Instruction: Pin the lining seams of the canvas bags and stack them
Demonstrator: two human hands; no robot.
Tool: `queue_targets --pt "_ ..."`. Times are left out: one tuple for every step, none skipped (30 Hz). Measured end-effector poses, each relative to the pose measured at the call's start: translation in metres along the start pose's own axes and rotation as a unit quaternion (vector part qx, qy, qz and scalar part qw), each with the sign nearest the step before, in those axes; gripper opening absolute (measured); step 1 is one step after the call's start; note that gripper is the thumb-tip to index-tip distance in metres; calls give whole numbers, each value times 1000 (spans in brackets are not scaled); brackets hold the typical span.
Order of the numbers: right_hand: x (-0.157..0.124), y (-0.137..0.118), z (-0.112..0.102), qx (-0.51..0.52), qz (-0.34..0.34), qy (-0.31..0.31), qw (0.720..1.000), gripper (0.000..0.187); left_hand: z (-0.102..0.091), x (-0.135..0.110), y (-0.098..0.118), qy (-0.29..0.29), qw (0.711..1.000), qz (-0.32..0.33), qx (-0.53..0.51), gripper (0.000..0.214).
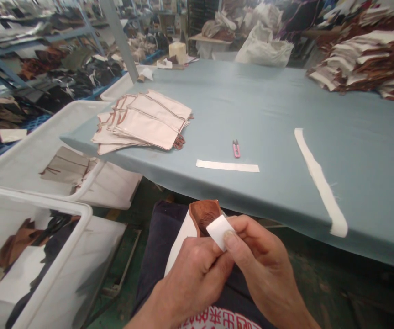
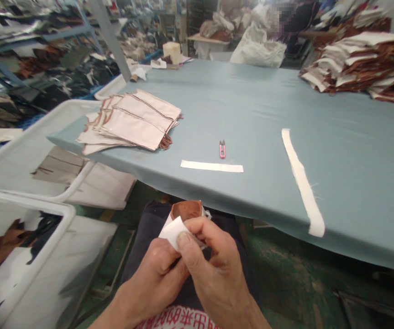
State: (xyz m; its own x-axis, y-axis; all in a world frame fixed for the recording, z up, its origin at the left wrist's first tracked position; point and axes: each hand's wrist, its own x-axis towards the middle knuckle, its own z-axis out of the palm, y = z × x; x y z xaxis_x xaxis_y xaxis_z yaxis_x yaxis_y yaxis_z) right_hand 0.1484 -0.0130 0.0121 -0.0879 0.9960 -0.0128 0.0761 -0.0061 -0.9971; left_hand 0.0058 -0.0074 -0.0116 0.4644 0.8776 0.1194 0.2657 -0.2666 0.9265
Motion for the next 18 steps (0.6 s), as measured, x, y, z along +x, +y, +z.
queue_targets --pt "0 0 0 4 -5 10 1000 20 0 -1 -1 9 1000 1 -1 35" --pt "0 1 -1 10 -12 21 1000 21 0 -2 -2 22 1000 3 -4 33" --pt "-1 1 -2 19 -18 30 999 23 -1 -3 -3 33 999 5 -11 31" --pt "-1 1 -4 29 -19 37 999 26 -2 -4 -5 47 999 4 -21 29" --pt "-1 2 -6 38 -15 40 998 29 -4 -5 -6 62 997 -4 -35 27" --pt "-1 3 -8 46 -4 42 998 32 -7 -5 -8 82 995 -19 -52 26" --pt "0 4 -11 56 15 37 998 36 -10 -6 -9 102 991 -41 -73 25" --pt "1 5 -13 71 41 22 996 39 -13 -6 -11 118 986 -69 -98 23" --pt "3 6 -14 93 71 -5 993 43 -15 -6 -12 125 979 -98 -128 19" --pt "5 7 -15 120 101 -44 987 46 -17 -5 -12 120 972 -123 -161 18" --pt "7 9 -15 149 128 -89 977 48 -19 -5 -12 102 965 -141 -194 21" --pt "9 10 -14 175 150 -133 964 50 -20 -5 -12 78 959 -153 -225 28" --pt "11 12 -13 196 166 -166 952 51 -20 -5 -11 55 953 -160 -250 34" --pt "13 13 -12 210 177 -186 943 51 -19 -5 -11 39 949 -164 -268 39" --pt "15 15 -11 219 185 -195 938 50 -19 -5 -10 30 946 -164 -279 41" --pt "16 17 -11 225 193 -201 934 48 -18 -6 -10 29 944 -163 -285 41" --pt "16 19 -10 228 200 -205 931 47 -18 -6 -11 30 943 -163 -289 41" --pt "17 21 -10 229 205 -209 928 46 -17 -6 -12 33 942 -163 -292 40"
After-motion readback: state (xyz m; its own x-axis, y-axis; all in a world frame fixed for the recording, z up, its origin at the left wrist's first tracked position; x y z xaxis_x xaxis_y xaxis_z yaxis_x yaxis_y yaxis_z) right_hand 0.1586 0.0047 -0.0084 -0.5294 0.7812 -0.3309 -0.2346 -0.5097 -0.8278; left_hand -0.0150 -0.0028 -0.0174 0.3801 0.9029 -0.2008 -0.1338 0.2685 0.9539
